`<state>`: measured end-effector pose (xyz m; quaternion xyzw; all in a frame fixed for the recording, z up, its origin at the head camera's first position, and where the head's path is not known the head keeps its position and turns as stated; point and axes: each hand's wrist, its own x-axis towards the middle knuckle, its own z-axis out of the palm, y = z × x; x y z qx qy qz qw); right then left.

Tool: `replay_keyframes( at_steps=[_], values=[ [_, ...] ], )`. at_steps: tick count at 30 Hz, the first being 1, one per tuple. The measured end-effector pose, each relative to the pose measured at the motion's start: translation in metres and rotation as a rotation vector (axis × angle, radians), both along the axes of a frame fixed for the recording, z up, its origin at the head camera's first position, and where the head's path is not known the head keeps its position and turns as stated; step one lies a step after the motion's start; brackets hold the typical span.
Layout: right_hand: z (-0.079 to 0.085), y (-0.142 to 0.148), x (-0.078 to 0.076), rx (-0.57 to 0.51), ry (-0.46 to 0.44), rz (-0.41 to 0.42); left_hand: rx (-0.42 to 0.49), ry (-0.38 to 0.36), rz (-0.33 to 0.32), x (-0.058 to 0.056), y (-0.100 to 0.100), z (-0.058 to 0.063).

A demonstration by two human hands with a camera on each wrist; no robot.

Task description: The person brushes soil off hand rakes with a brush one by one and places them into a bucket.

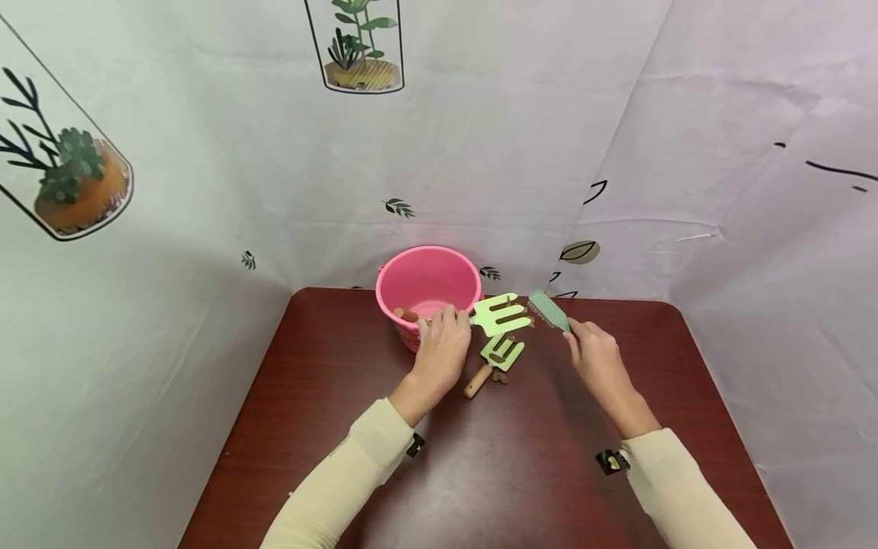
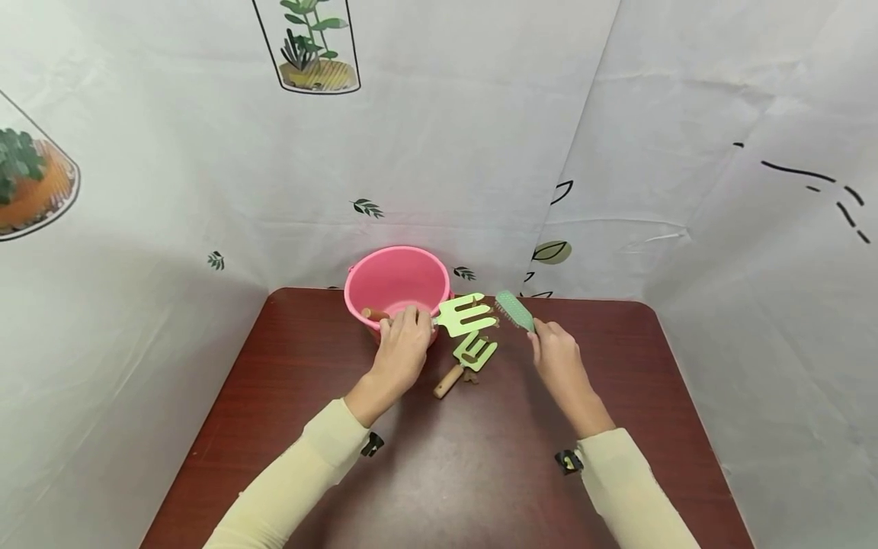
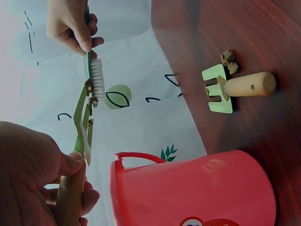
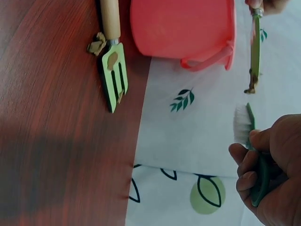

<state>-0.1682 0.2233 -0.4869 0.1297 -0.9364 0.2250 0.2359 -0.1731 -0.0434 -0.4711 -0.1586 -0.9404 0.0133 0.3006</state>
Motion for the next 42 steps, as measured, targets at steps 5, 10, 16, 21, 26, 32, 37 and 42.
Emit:
replay_keyframes(
  at_steps=[5, 10, 16, 21, 26, 32, 37, 42],
  values=[
    [0.005, 0.003, 0.002, -0.015, 0.015, 0.006, -0.004, 0.009, 0.003, 0.0, -0.001, 0.001],
    [0.013, -0.002, 0.004, -0.02, 0.067, 0.042, -0.013, 0.01, 0.015, -0.002, -0.001, 0.001],
    [0.021, -0.02, 0.007, -0.011, 0.096, 0.129, -0.012, 0.02, 0.018, -0.003, 0.001, 0.002],
    [0.022, -0.037, 0.01, 0.005, 0.079, 0.178, -0.005, 0.006, 0.018, -0.003, 0.002, 0.003],
    [0.021, -0.051, 0.015, 0.033, 0.033, 0.199, -0.005, -0.024, 0.023, -0.003, 0.004, 0.003],
    [0.02, -0.057, 0.015, 0.042, 0.016, 0.174, 0.0, -0.039, 0.019, -0.003, 0.006, 0.003],
    [0.02, -0.053, 0.011, 0.053, 0.014, 0.144, -0.006, -0.053, 0.02, -0.003, 0.006, 0.002],
    [0.02, -0.045, 0.008, 0.052, -0.009, 0.121, -0.008, -0.058, 0.017, -0.002, 0.006, 0.002]
  ],
)
